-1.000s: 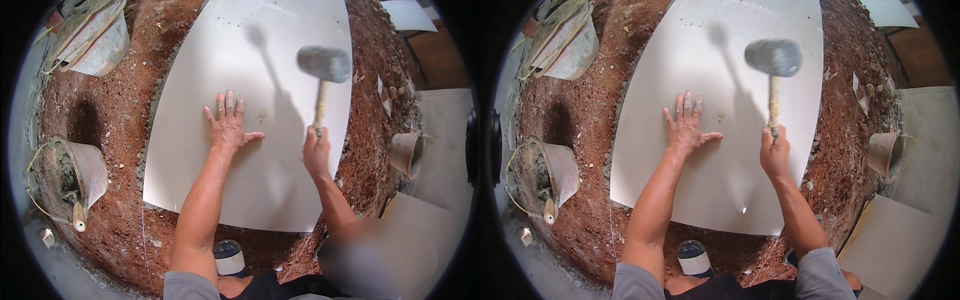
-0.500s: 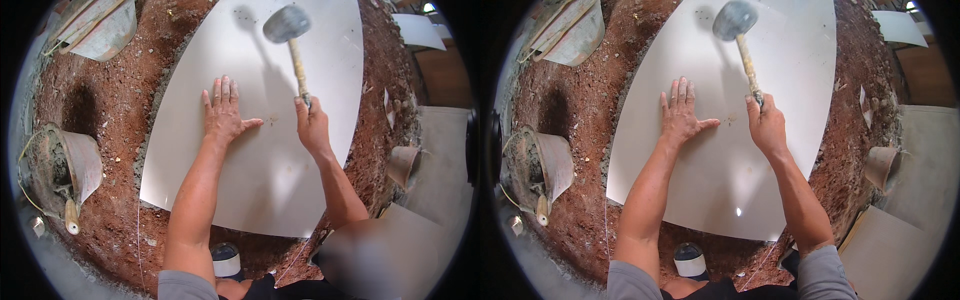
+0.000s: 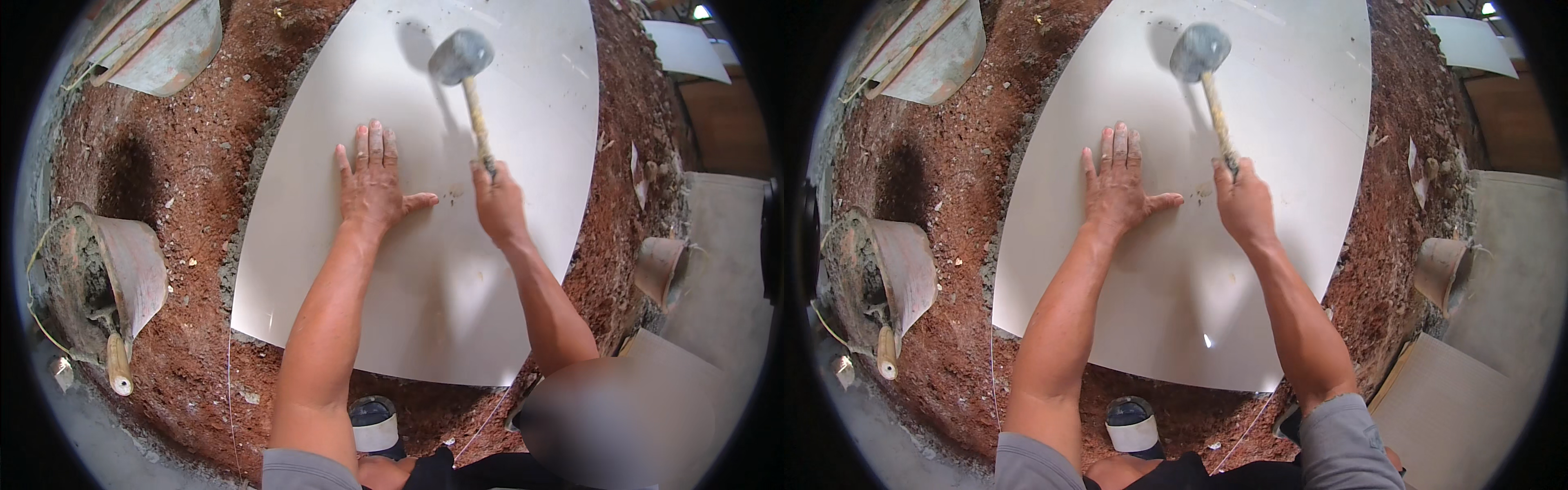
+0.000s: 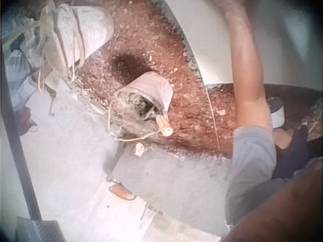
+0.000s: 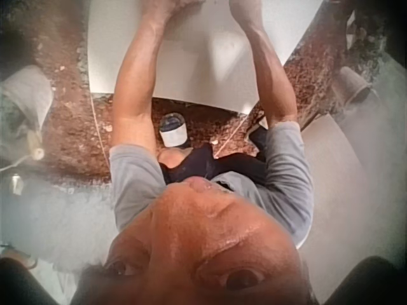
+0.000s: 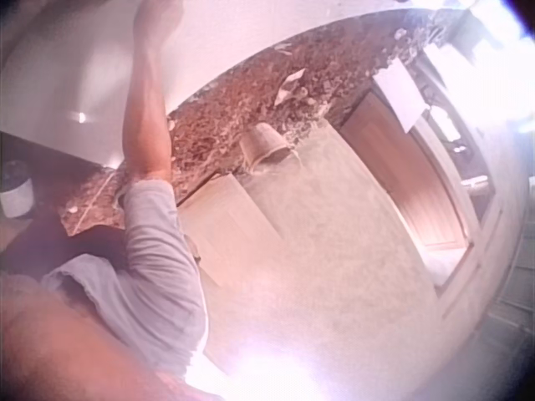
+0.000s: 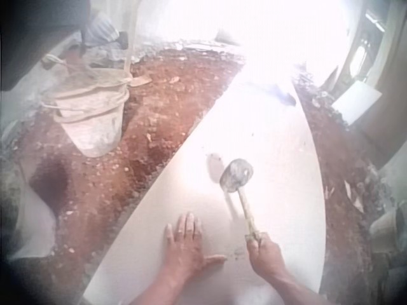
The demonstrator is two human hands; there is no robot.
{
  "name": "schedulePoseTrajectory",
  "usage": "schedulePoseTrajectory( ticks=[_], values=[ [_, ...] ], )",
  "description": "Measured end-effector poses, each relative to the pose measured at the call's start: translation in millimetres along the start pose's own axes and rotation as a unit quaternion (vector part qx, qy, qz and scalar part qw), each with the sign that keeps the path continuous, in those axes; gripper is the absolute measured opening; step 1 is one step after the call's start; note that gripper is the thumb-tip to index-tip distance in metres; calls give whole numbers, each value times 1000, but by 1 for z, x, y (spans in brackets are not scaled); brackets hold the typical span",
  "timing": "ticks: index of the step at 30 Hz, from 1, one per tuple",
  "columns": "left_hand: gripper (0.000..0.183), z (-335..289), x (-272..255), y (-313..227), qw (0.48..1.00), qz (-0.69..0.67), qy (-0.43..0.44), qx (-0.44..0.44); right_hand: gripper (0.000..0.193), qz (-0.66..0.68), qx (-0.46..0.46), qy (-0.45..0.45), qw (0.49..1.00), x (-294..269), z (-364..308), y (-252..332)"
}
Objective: The person spreads wet cement on a floor area using a trowel, then places a large ceramic tile onto the cement and taps it with a rubber mallet to level it. The person lifts the tile, repositions it, and continues spreading cement.
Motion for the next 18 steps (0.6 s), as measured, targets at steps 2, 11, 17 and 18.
schedulePoseTrajectory(
  ticks=[2, 11, 17, 18],
  values=[
    [131, -1, -3, 0, 1000, -6, -8, -2, 36, 30, 17, -8, 999, 1, -6, -5],
    [122, -1, -11, 2, 998, -1, 52, -19, 36, 42, 76, 53, 995, -26, -56, -4],
    [119, -89, -4, 52, 993, -17, -26, -116, 30, 111, -5, 73, 991, -42, -108, -1],
    [118, -101, -3, 58, 990, -9, -25, -137, 30, 95, -21, 65, 993, -41, -109, 1]
  ],
)
Point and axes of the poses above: each hand's wrist, its own z-axis towards the middle knuckle, its own x-axis out of the palm, y = z × x, the point moved 2 cm from there along z, towards the middle knuckle, and after that the axes turned 3 degrees about -z, right-handed, at the moved point
